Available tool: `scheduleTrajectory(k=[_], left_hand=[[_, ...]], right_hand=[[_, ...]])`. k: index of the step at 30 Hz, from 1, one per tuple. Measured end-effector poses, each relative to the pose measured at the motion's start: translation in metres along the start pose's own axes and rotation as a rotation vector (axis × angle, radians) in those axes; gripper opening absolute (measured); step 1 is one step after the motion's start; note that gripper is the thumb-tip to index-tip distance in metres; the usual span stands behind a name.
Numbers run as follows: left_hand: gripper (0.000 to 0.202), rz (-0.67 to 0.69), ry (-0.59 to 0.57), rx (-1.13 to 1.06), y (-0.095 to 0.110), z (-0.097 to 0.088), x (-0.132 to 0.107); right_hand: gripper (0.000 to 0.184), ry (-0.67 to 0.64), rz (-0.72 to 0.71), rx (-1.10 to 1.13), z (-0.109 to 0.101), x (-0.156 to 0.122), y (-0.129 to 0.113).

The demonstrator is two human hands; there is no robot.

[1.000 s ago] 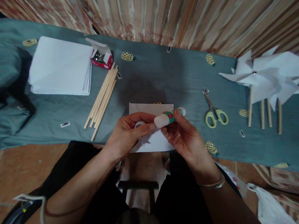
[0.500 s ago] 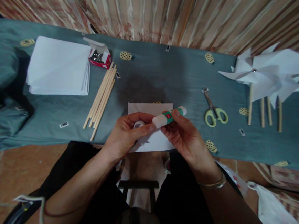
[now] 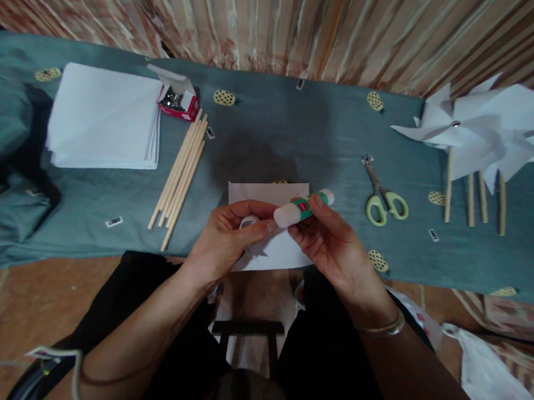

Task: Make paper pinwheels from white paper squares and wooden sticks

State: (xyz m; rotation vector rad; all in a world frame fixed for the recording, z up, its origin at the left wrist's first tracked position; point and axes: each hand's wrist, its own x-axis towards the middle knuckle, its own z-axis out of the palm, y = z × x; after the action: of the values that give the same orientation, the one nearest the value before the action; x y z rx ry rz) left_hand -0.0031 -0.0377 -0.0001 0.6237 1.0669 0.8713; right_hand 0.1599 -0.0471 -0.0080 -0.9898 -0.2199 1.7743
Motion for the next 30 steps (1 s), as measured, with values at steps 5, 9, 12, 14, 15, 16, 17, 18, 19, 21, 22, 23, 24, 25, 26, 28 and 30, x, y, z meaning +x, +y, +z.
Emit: scheduleTrajectory(k=[5, 9, 12, 14, 15, 16, 17, 18, 19, 21, 22, 23, 24, 25, 26, 28, 30], left_hand=[[0.022, 0.004, -0.016, 0.005, -0.0026, -0.0015, 0.0009], [0.02, 0.007, -0.032, 0.017, -0.0035, -0.0035, 0.0013], [0.02, 0.008, -0.036, 0.024, -0.0033, -0.0043, 0.0006], [0.021, 0.004, -0.031, 0.034, -0.0028, -0.0042, -0.0001], [0.022, 0.003, -0.026, 0.039, -0.0025, -0.004, -0.0003], [0.022, 0.002, -0.02, 0.044, -0.0022, -0.0037, -0.0005], [0.022, 0.002, -0.016, 0.049, -0.0018, -0.0035, -0.0005], [0.023, 0.0, -0.013, 0.053, -0.0015, -0.0032, -0.0005], [0.023, -0.002, -0.013, 0.057, -0.0013, -0.0031, -0.0004], [0.024, -0.003, -0.013, 0.065, -0.0014, -0.003, -0.0001], [0.024, -0.001, -0.014, 0.07, -0.0017, -0.003, 0.0001], [0.025, 0.002, -0.016, 0.074, -0.002, -0.003, 0.0001], [0.025, 0.001, -0.016, 0.077, -0.0024, -0.0029, 0.0001], [0.026, -0.001, -0.015, 0.08, -0.0027, -0.0027, 0.0], [0.026, -0.001, -0.015, 0.081, -0.0026, -0.0025, -0.0002], [0.028, 0.004, -0.02, 0.087, -0.0008, -0.0025, -0.0004], [0.029, 0.028, -0.027, 0.115, 0.0036, -0.004, 0.0]], right_hand=[[0.029, 0.005, 0.001, -0.024, -0.0006, 0.0008, 0.0003], [0.029, 0.017, -0.013, -0.038, -0.0005, 0.0012, 0.0013], [0.028, 0.02, -0.02, -0.054, -0.0008, 0.0009, 0.0016], [0.027, 0.012, -0.023, -0.068, -0.0013, 0.0006, 0.0014], [0.027, 0.01, -0.023, -0.072, -0.0015, 0.0005, 0.0013], [0.027, 0.009, -0.021, -0.075, -0.0018, 0.0003, 0.0011], [0.027, 0.01, -0.02, -0.079, -0.002, 0.0002, 0.001], [0.027, 0.013, -0.021, -0.084, -0.0022, 0.0001, 0.0009], [0.028, 0.014, -0.024, -0.092, -0.0024, 0.0001, 0.0009], [0.028, 0.013, -0.031, -0.109, -0.003, 0.0002, 0.0012], [0.028, 0.011, -0.034, -0.115, -0.0033, 0.0003, 0.0014], [0.028, 0.009, -0.034, -0.117, -0.0037, 0.0005, 0.0018], [0.028, 0.008, -0.031, -0.117, -0.004, 0.0006, 0.0021], [0.028, 0.006, -0.029, -0.116, -0.0044, 0.0007, 0.0024], [0.028, 0.005, -0.027, -0.116, -0.0047, 0.0008, 0.0025], [0.027, 0.006, -0.025, -0.119, -0.0053, 0.0007, 0.0018], [0.027, 0.016, -0.035, -0.115, -0.0062, 0.0003, -0.0005]])
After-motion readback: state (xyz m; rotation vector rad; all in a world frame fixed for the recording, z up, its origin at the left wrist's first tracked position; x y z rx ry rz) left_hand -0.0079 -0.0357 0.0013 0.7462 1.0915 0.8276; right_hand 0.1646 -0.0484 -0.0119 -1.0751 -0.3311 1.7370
